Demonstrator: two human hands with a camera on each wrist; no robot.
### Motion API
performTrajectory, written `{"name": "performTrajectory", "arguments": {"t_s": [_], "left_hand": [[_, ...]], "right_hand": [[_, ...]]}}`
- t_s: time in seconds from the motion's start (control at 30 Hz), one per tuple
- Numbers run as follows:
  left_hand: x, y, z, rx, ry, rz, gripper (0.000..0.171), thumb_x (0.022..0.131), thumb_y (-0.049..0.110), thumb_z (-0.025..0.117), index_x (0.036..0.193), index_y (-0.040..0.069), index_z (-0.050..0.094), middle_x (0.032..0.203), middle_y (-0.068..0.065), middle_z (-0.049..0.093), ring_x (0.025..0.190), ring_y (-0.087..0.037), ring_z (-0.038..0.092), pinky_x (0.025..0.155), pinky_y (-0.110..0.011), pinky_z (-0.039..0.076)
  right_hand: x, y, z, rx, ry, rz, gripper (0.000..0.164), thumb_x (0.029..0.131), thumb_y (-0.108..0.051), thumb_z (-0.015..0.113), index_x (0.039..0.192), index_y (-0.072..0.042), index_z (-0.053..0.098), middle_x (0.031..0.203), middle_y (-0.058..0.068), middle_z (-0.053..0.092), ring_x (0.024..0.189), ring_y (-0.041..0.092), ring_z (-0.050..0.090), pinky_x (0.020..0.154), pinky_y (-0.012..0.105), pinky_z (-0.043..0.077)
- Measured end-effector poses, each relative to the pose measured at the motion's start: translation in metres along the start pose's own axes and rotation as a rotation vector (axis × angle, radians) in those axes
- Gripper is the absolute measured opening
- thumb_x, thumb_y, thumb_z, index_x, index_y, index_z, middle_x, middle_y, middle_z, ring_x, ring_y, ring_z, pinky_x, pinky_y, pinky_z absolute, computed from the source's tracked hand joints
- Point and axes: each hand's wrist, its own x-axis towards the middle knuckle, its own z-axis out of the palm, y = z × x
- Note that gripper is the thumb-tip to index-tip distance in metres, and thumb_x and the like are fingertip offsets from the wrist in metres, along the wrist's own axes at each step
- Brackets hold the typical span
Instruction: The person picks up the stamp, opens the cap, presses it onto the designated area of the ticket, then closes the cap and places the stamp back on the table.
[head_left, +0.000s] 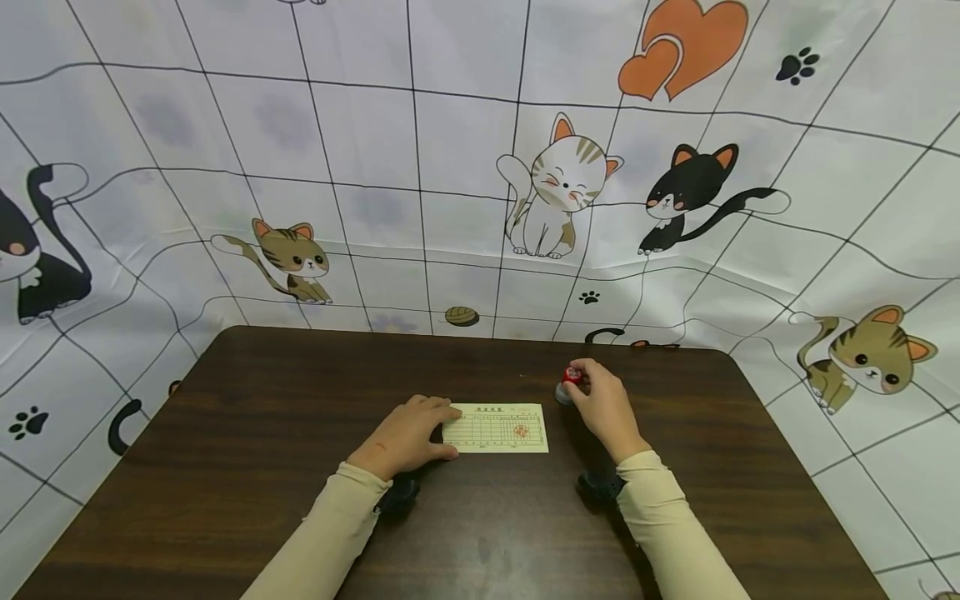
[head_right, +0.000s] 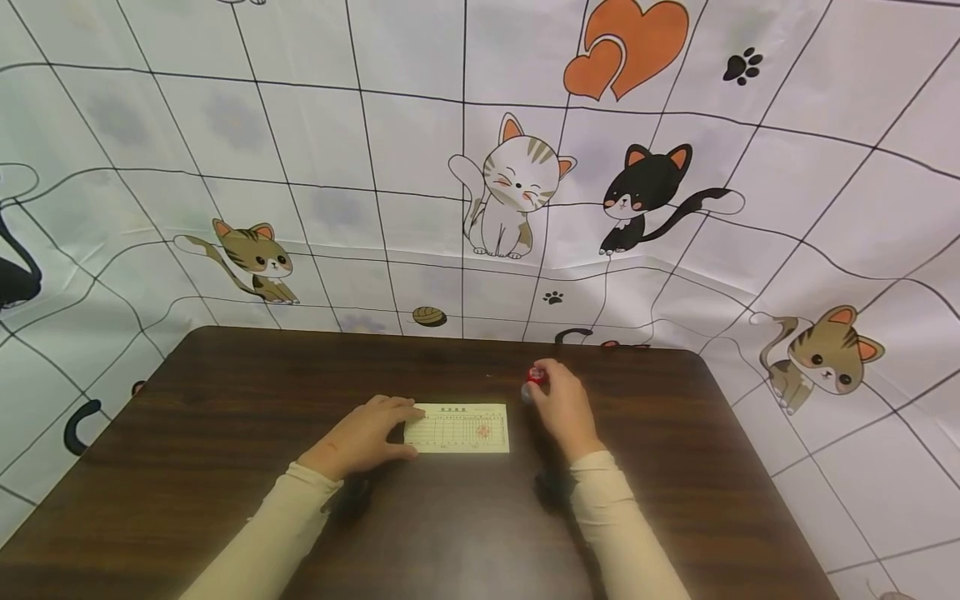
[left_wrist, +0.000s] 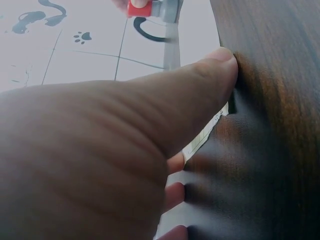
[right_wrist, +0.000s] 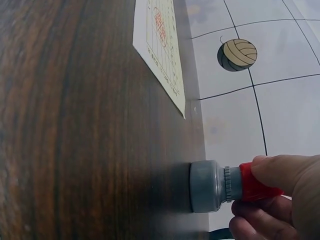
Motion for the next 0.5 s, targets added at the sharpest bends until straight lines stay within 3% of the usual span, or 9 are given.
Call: {"name": "performTrajectory", "arguments": {"t_s": [0.27,0.5], "left_hand": [[0.002,-0.0005,0.0029,-0.033,0.001,-0.004,0.065,0.088,0.042,0.082,0.144,0.017,0.062,0.151,-0.008,0.054,0.138,-0.035,0.049,0.113,-0.059,0.04],[0.004,-0.0003,0.0007,-0.051,-0.002,-0.014,0.066,0.087,0.04,0.083,0.145,0.016,0.061,0.153,-0.008,0.053,0.139,-0.036,0.047,0.114,-0.059,0.038]], "right_hand": [[-0.0002,0.0034,0.0,0.023,-0.018,0.027,0.041,0.096,-0.012,0.075,0.132,0.0,0.061,0.123,0.021,0.069,0.106,0.036,0.07,0.092,0.051,0.057],[-0.0005,0.0054,0.0002,0.078,-0.03,0.063,0.053,0.094,-0.01,0.077,0.14,0.004,0.053,0.131,0.026,0.063,0.115,0.04,0.066,0.098,0.052,0.055]]}}
